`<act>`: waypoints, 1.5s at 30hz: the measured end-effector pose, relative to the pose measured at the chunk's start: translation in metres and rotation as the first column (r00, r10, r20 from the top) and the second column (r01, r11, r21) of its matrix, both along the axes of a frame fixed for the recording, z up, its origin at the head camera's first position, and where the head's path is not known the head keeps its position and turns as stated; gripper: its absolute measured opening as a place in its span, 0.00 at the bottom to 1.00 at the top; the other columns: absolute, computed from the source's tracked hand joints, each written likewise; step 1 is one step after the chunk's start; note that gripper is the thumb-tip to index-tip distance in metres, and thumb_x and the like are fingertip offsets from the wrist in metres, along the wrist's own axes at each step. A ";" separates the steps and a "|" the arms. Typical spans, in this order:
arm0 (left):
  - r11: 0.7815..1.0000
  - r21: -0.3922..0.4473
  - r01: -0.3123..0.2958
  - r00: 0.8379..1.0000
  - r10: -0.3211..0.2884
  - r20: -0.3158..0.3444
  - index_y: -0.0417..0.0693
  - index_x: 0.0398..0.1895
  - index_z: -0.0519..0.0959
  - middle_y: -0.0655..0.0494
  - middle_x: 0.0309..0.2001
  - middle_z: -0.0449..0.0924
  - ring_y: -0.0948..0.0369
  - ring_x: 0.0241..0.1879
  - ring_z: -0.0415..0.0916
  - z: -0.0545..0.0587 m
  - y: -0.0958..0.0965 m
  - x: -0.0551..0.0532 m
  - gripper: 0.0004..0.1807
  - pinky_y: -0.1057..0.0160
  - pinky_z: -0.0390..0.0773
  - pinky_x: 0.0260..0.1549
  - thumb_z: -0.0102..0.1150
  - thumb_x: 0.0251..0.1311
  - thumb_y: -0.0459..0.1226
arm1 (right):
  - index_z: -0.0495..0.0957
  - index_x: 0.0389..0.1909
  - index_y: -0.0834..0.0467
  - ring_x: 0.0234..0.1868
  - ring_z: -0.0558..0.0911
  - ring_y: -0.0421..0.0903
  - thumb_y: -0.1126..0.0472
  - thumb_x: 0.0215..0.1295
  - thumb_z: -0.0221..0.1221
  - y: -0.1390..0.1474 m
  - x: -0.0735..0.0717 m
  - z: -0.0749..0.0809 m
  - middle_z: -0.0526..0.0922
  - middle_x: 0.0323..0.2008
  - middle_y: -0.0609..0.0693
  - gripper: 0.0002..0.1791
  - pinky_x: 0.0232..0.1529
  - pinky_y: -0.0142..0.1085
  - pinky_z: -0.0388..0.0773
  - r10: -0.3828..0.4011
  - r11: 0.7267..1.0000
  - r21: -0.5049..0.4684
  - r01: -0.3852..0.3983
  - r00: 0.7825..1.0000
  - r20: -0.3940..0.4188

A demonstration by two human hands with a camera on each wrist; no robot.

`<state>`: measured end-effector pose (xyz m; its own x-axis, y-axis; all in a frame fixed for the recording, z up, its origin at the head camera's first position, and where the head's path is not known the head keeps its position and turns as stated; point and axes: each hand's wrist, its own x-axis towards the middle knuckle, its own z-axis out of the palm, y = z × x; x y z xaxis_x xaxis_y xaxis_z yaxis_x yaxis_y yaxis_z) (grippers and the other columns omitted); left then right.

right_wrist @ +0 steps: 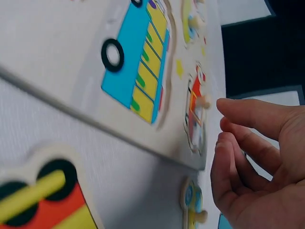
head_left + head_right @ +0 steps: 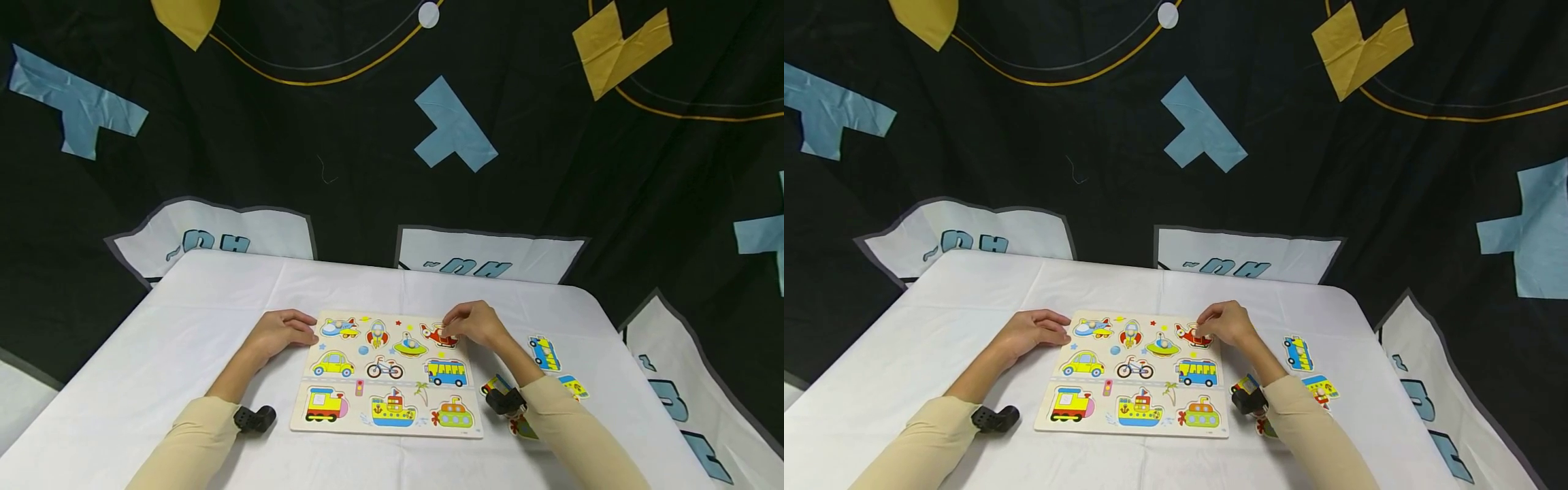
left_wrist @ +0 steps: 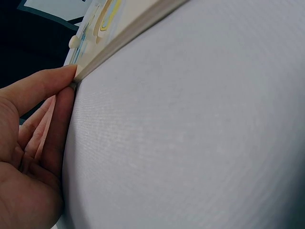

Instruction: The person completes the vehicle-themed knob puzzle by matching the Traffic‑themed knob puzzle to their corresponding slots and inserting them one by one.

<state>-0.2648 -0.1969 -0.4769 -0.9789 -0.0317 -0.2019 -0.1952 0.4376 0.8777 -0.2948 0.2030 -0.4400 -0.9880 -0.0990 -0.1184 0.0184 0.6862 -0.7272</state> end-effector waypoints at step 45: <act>1.000 0.016 0.003 1.000 -0.003 -0.001 0.44 0.51 0.83 0.56 0.33 0.90 0.61 0.39 0.84 0.001 -0.002 0.000 0.23 0.65 0.77 0.42 0.76 0.51 0.39 | 0.88 0.46 0.59 0.37 0.80 0.46 0.57 0.56 0.72 0.067 -0.007 -0.013 0.88 0.42 0.55 0.17 0.37 0.34 0.76 -0.159 0.987 -0.022 0.160 0.987 0.035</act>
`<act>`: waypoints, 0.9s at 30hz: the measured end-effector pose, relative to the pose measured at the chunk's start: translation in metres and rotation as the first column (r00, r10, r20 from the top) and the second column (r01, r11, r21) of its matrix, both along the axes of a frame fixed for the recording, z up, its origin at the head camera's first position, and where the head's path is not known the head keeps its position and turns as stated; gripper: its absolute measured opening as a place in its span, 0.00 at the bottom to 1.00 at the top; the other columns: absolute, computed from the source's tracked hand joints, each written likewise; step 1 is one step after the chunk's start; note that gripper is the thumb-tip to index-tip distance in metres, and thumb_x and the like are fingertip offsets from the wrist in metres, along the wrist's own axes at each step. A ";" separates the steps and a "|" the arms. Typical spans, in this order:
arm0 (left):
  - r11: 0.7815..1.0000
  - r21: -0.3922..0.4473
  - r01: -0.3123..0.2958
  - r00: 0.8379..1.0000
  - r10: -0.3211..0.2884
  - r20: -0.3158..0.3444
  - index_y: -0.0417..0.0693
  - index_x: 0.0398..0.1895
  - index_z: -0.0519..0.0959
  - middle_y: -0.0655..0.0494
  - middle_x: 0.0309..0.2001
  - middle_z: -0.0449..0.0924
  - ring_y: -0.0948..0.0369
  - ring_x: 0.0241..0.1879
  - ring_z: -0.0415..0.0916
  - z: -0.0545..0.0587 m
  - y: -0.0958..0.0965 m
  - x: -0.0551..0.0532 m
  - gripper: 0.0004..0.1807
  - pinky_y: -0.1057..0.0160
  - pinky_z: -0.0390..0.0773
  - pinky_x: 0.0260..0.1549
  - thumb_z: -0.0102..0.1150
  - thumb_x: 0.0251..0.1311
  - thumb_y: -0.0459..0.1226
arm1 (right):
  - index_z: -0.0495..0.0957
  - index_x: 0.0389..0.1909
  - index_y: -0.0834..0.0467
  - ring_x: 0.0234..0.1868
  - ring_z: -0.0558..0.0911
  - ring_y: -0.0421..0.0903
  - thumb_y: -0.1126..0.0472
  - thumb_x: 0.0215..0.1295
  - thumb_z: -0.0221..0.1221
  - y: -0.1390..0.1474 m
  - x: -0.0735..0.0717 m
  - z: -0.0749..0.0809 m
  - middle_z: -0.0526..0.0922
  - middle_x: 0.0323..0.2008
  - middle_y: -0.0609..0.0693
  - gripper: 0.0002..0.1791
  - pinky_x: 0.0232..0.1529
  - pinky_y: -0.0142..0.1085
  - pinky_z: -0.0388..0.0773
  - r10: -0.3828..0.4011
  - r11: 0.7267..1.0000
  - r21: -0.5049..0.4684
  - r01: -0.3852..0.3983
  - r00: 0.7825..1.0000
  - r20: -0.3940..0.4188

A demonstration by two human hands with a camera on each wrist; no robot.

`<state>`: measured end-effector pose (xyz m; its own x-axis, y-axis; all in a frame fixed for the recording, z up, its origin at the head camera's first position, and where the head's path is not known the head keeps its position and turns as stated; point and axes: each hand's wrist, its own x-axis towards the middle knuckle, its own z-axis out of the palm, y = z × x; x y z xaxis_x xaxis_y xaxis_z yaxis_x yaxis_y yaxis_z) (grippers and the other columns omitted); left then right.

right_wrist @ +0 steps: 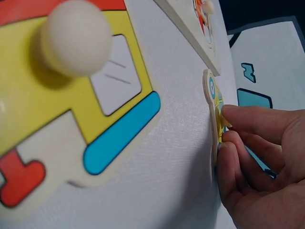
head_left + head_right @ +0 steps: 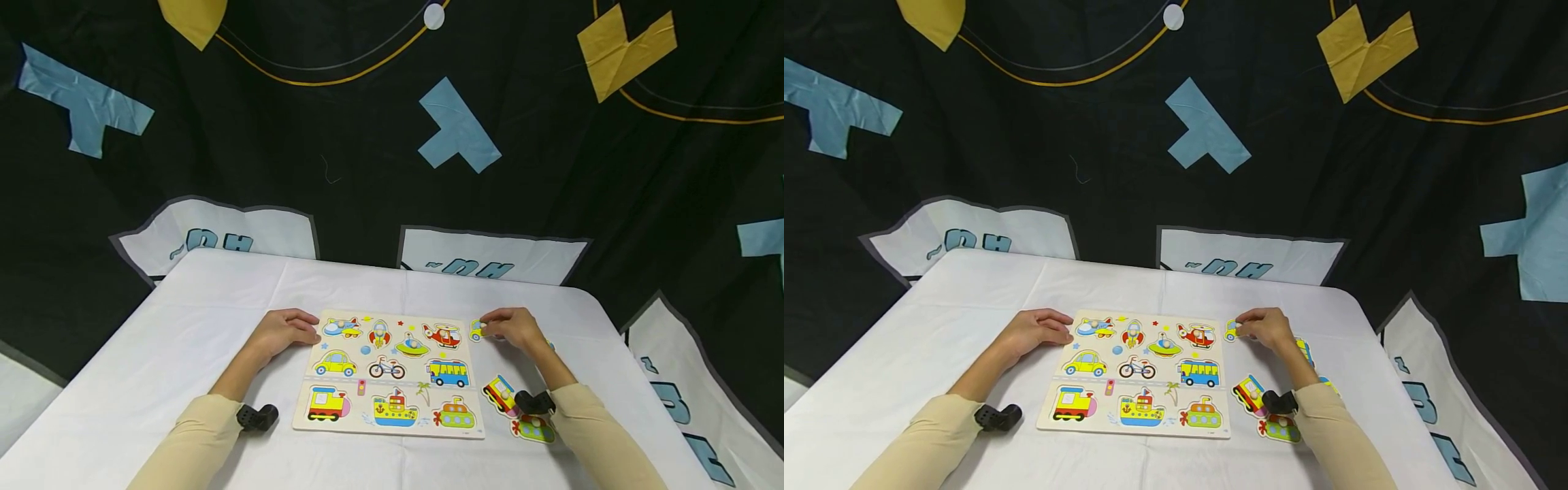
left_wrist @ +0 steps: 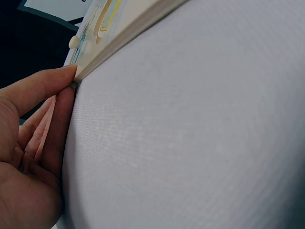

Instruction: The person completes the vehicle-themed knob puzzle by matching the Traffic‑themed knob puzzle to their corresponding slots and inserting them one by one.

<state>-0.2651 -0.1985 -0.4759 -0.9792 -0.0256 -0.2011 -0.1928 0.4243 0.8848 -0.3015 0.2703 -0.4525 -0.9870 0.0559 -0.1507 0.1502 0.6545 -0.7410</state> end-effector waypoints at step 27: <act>1.000 0.021 0.003 1.000 -0.003 0.009 0.42 0.52 0.83 0.56 0.33 0.90 0.62 0.38 0.84 0.002 0.000 -0.001 0.23 0.67 0.78 0.40 0.76 0.51 0.38 | 0.88 0.42 0.60 0.37 0.80 0.45 0.57 0.57 0.72 0.003 -0.002 -0.009 0.89 0.44 0.57 0.14 0.36 0.33 0.77 0.000 1.000 0.003 0.000 0.999 -0.050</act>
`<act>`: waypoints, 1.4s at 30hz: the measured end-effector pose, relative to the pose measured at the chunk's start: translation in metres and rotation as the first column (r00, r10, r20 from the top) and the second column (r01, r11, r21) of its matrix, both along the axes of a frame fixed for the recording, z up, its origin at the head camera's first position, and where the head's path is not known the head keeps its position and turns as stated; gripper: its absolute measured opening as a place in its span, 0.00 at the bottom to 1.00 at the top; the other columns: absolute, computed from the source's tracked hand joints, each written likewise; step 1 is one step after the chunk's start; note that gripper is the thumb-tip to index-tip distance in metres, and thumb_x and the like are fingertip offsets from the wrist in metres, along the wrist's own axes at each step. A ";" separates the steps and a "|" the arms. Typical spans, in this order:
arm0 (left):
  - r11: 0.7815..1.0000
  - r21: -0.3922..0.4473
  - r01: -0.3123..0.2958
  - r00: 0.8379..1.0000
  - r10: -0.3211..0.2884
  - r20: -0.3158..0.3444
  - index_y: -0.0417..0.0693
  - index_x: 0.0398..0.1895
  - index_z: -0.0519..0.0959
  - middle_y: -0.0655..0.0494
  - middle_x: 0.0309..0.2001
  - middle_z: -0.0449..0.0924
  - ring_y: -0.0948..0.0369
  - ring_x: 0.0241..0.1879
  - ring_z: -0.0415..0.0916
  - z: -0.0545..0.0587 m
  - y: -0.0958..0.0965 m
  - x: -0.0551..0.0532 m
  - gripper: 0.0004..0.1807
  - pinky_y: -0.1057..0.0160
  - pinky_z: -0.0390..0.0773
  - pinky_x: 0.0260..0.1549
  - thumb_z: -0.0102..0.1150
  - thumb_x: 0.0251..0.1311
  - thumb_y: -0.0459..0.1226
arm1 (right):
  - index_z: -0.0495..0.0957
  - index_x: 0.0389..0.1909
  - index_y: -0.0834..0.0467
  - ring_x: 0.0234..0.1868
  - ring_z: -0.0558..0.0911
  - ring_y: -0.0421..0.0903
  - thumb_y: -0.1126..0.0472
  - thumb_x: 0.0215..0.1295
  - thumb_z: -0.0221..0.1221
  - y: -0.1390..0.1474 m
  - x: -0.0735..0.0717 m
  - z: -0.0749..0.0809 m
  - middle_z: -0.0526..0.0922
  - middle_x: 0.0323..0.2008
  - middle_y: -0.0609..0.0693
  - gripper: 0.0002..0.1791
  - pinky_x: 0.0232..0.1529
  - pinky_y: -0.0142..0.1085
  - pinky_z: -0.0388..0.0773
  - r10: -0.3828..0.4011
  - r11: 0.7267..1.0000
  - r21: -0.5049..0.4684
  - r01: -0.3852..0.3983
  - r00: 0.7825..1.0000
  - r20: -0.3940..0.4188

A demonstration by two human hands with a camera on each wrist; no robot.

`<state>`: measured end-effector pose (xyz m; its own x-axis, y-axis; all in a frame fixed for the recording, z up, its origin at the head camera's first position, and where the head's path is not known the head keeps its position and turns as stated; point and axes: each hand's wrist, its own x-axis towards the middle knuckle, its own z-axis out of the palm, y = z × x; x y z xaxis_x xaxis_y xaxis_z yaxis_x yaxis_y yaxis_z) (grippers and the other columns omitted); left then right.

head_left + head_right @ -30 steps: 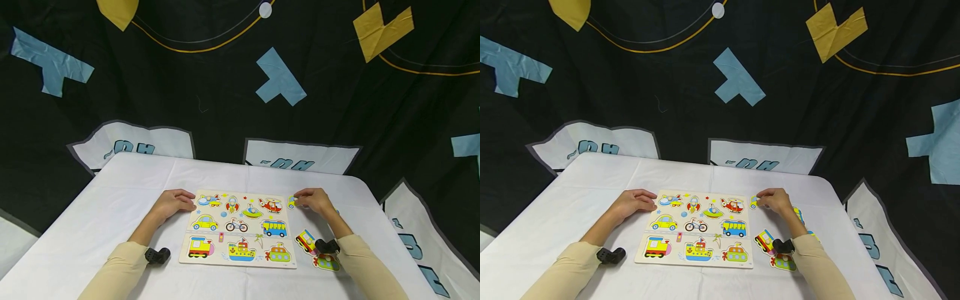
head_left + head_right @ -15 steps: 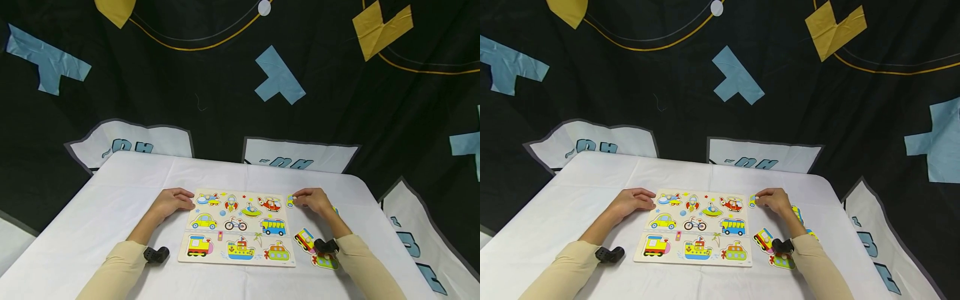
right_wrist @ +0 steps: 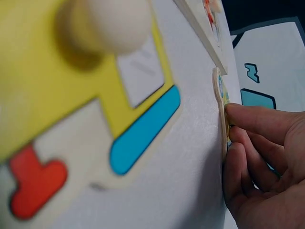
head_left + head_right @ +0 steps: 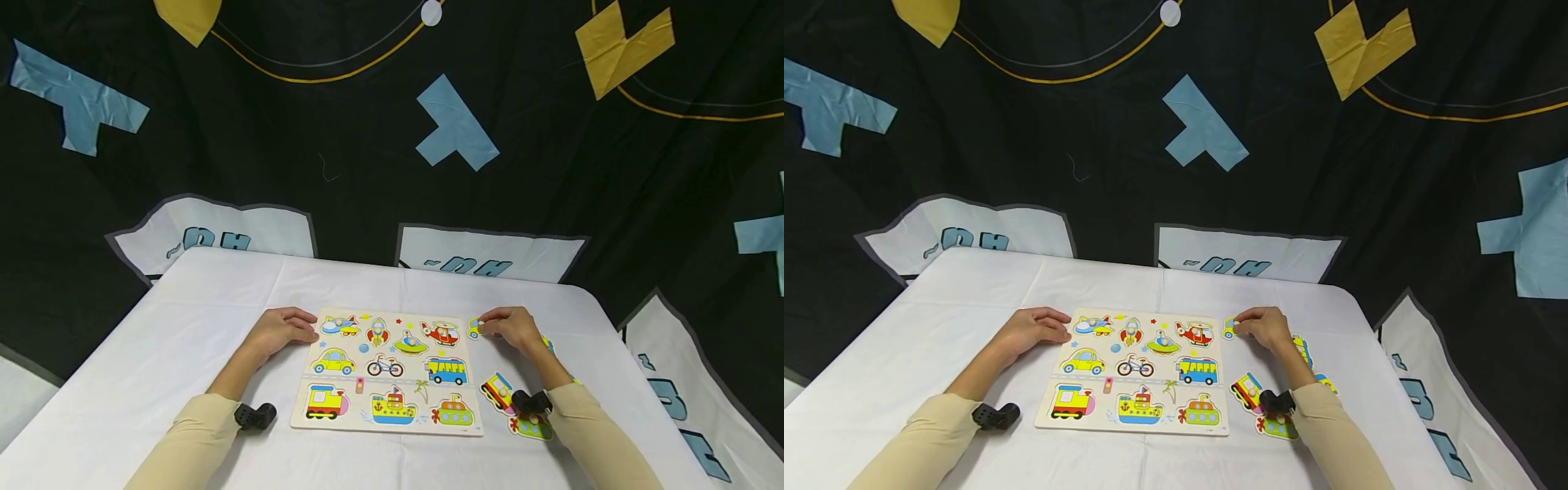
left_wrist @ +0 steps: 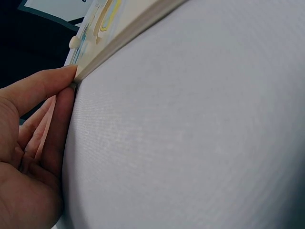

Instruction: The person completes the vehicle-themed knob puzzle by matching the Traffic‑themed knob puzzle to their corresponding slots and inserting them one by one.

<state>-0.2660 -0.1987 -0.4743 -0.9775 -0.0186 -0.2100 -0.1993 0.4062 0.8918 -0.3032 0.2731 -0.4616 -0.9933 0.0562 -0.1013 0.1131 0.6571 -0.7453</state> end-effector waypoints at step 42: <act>1.000 -0.016 -0.003 1.000 0.003 -0.008 0.43 0.51 0.83 0.56 0.33 0.90 0.61 0.39 0.84 -0.002 0.000 0.000 0.23 0.65 0.77 0.42 0.76 0.51 0.39 | 0.87 0.33 0.57 0.31 0.80 0.45 0.60 0.52 0.74 -0.065 0.015 0.033 0.88 0.28 0.49 0.09 0.34 0.36 0.73 0.128 0.992 -0.012 -0.128 0.990 -0.059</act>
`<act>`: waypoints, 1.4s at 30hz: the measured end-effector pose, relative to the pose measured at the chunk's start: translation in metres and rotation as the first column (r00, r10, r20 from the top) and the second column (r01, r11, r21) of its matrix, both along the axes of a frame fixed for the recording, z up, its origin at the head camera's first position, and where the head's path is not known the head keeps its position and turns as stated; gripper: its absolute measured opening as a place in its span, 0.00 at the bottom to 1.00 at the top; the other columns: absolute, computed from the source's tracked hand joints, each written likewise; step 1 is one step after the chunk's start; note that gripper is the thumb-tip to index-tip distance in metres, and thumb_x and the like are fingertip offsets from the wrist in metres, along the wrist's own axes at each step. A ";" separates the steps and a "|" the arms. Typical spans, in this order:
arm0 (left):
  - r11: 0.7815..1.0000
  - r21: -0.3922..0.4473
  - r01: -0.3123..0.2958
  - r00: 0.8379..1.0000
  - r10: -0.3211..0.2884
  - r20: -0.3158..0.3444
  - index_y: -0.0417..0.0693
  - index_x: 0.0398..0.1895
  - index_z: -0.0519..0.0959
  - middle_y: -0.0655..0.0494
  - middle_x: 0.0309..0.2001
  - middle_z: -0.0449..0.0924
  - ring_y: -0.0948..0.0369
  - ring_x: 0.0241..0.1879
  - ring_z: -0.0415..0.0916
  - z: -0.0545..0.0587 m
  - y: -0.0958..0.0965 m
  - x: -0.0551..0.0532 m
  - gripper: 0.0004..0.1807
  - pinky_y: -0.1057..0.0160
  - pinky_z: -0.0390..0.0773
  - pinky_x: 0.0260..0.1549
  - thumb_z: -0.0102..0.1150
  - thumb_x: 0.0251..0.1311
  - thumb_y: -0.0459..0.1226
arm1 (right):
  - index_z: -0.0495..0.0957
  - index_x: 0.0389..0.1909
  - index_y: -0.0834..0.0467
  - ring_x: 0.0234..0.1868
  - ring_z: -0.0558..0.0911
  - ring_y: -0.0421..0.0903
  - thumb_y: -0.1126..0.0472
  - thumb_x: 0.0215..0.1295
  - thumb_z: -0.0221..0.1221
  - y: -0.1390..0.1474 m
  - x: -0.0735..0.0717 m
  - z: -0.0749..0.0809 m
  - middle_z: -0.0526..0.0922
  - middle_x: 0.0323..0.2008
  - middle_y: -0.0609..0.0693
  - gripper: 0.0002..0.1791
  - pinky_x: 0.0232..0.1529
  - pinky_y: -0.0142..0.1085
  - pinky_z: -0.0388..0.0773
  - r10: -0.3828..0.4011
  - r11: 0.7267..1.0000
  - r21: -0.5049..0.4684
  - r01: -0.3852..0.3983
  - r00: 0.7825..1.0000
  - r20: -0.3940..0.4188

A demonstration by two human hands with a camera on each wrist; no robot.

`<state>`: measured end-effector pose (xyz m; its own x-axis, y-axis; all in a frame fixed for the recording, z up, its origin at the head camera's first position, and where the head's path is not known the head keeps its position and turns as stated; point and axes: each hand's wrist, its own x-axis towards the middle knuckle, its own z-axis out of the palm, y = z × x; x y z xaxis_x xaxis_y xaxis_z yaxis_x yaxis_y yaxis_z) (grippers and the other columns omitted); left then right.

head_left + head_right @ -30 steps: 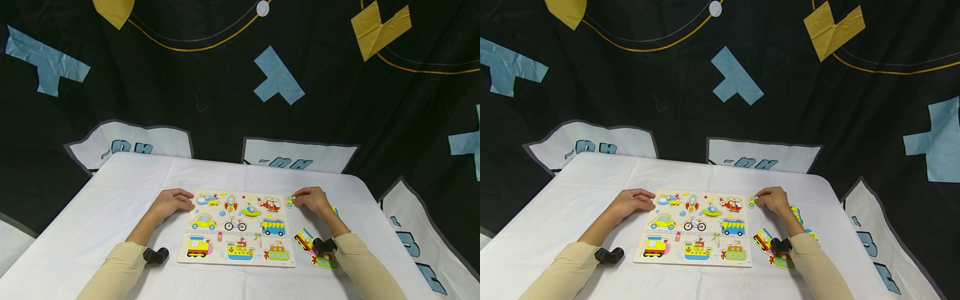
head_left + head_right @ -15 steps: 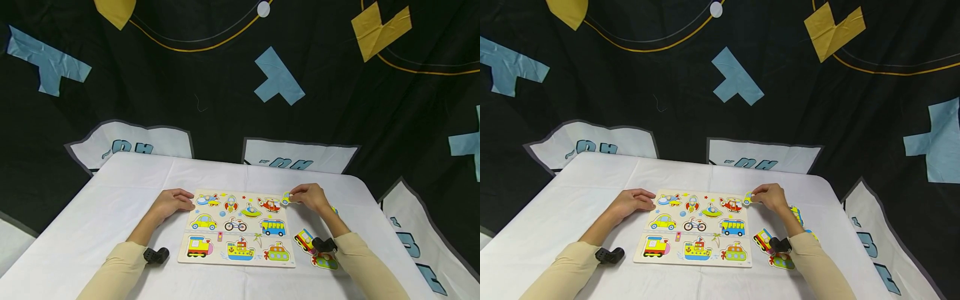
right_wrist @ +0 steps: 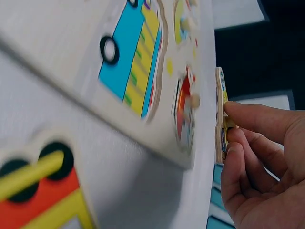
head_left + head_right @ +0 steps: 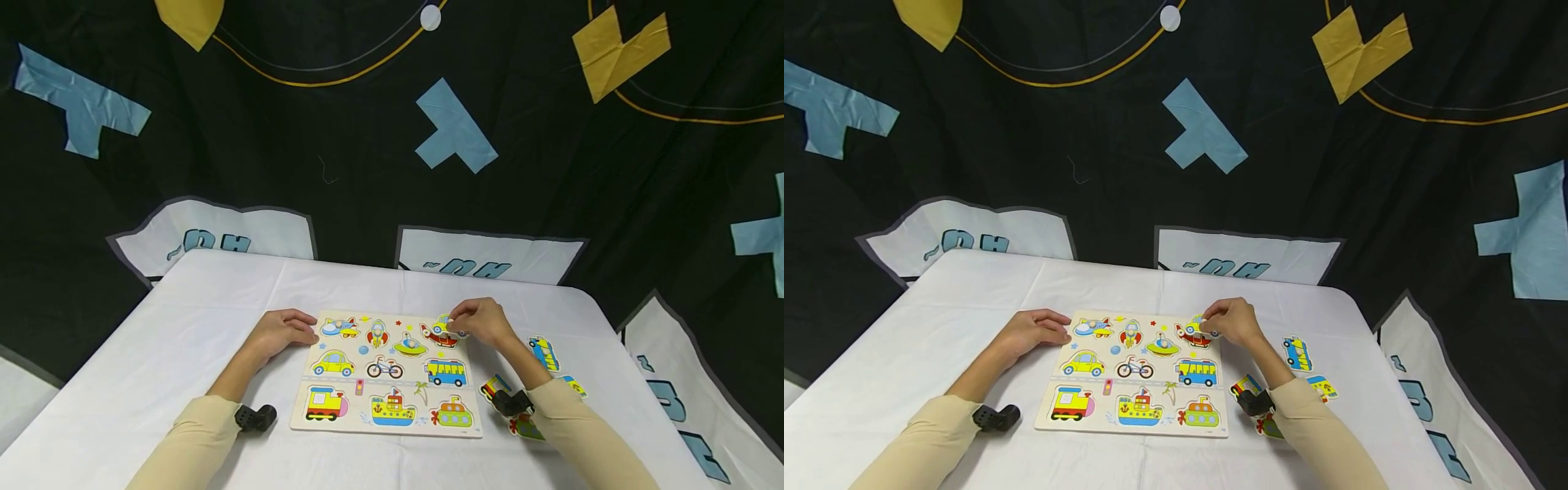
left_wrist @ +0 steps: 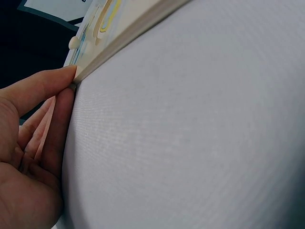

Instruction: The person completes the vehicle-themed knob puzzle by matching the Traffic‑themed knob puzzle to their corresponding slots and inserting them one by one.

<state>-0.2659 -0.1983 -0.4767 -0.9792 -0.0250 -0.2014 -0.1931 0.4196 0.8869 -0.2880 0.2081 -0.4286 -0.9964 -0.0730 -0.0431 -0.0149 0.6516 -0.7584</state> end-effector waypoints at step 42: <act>1.000 0.000 -0.003 1.000 0.003 0.008 0.44 0.52 0.83 0.56 0.34 0.90 0.61 0.39 0.84 0.002 0.001 0.002 0.24 0.65 0.77 0.43 0.76 0.51 0.39 | 0.85 0.26 0.58 0.22 0.78 0.37 0.65 0.47 0.77 -0.126 0.026 -0.012 0.86 0.21 0.48 0.09 0.31 0.31 0.71 0.368 0.928 -0.045 -0.369 0.929 -0.038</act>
<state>-0.2642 -0.1971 -0.4745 -0.9775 -0.0283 -0.2089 -0.2014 0.4188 0.8855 -0.2620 0.0825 -0.4410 -0.8997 -0.4366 -0.0023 -0.2685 0.5575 -0.7856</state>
